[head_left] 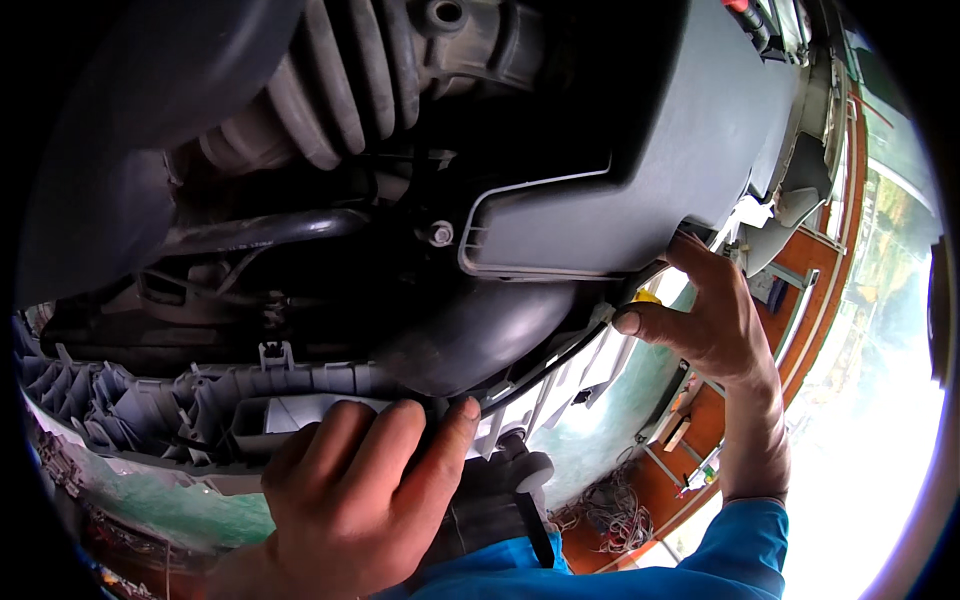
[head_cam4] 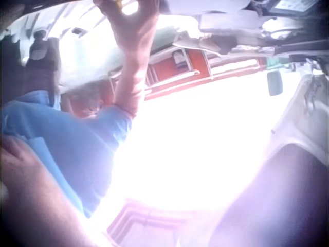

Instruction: The person works under the hood of a white car, manipulating hoses and connectors near the engine cover. He removes a plastic cover, adjusts wiring, and later handles a mechanical assembly with springs and linkages, installing it into the engine bay.

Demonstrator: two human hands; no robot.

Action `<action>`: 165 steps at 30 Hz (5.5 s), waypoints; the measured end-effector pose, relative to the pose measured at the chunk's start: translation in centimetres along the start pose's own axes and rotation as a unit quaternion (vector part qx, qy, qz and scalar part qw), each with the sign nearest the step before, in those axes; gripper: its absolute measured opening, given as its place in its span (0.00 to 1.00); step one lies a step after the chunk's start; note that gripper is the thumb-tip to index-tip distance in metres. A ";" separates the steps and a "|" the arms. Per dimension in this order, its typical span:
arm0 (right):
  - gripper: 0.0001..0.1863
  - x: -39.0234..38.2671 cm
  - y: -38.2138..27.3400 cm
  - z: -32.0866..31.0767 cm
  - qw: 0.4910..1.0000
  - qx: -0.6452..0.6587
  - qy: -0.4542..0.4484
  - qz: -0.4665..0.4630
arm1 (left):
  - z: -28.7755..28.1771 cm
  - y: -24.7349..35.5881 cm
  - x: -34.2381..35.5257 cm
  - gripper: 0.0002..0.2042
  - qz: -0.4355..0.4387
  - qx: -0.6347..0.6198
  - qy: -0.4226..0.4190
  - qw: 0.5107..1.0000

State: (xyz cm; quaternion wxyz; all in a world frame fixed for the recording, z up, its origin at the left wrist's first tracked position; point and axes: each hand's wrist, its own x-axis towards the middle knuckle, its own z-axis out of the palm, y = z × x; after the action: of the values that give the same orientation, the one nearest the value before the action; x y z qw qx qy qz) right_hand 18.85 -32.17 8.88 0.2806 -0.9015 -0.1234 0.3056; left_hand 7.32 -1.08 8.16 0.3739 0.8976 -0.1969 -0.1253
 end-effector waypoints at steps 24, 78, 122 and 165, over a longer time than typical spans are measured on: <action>0.22 1.0 -0.2 0.3 0.997 -0.038 -0.017 -0.066 | -0.9 -2.0 -0.3 0.15 -0.068 -0.142 -0.007 0.987; 0.08 -1.3 -6.8 5.9 0.985 -0.042 0.056 -0.156 | -6.2 -7.8 -1.6 0.11 -0.096 -0.112 -0.133 0.980; 0.08 -0.9 -8.0 5.8 0.990 -0.069 0.023 -0.125 | -6.5 -5.4 -2.2 0.12 0.056 0.057 -0.068 0.994; 0.11 -0.9 -6.1 4.8 0.989 -0.037 0.019 -0.139 | 0.9 -0.1 2.5 0.13 -0.172 -0.053 -0.019 0.983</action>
State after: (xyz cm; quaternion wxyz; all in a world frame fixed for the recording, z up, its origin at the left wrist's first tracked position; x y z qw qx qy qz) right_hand 14.85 -25.56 9.75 0.2893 -0.8907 -0.2535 0.2421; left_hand 9.22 -2.73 7.28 0.3903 0.8944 -0.0395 -0.2149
